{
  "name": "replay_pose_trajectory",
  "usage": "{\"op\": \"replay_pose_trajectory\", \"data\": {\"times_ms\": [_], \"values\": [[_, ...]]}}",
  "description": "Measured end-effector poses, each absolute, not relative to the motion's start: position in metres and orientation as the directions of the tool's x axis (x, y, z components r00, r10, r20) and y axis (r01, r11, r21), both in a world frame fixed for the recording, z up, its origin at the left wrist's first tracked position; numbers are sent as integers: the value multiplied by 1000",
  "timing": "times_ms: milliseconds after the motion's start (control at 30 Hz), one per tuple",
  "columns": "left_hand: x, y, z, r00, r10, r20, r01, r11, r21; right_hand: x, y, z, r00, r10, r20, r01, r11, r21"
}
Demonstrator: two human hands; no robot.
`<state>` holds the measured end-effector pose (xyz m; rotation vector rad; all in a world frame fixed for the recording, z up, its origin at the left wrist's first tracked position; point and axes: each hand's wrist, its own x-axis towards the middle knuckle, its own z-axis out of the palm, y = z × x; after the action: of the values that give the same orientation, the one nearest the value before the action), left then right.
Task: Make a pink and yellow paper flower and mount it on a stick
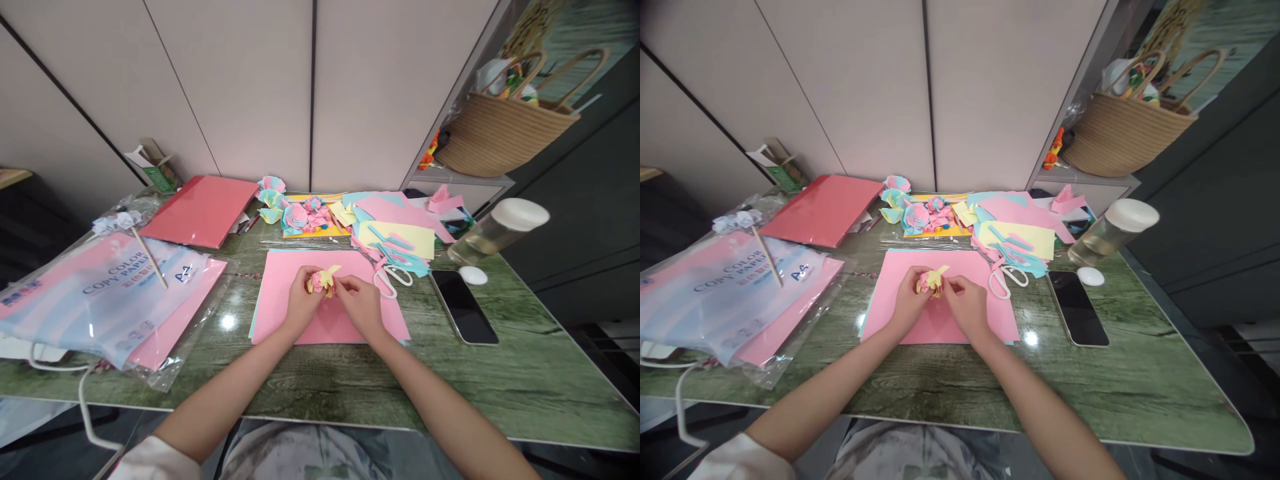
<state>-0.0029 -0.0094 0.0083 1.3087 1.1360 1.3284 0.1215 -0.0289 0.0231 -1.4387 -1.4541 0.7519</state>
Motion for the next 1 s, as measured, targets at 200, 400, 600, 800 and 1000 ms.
{"op": "replay_pose_trajectory", "data": {"times_ms": [200, 400, 600, 800, 1000], "values": [[0, -15, 9, -40, 984, 173, 66, -170, 983, 121, -31, 23, 44, 963, 265, 547, 198, -813], [-4, -9, 8, -75, 982, 171, 56, -167, 984, 118, -37, 25, -10, 926, 377, 596, 308, -741], [-13, 4, 6, 149, 982, -114, -417, 167, 893, 119, -44, 36, -206, 871, 446, 332, 491, -806], [-14, 2, 12, 346, 917, -196, -549, 368, 750, 136, -27, 32, 155, 923, 352, 289, 298, -910], [-14, 0, 11, 397, 908, -138, -582, 365, 727, 130, -29, 31, 45, 899, 436, 339, 397, -853]]}}
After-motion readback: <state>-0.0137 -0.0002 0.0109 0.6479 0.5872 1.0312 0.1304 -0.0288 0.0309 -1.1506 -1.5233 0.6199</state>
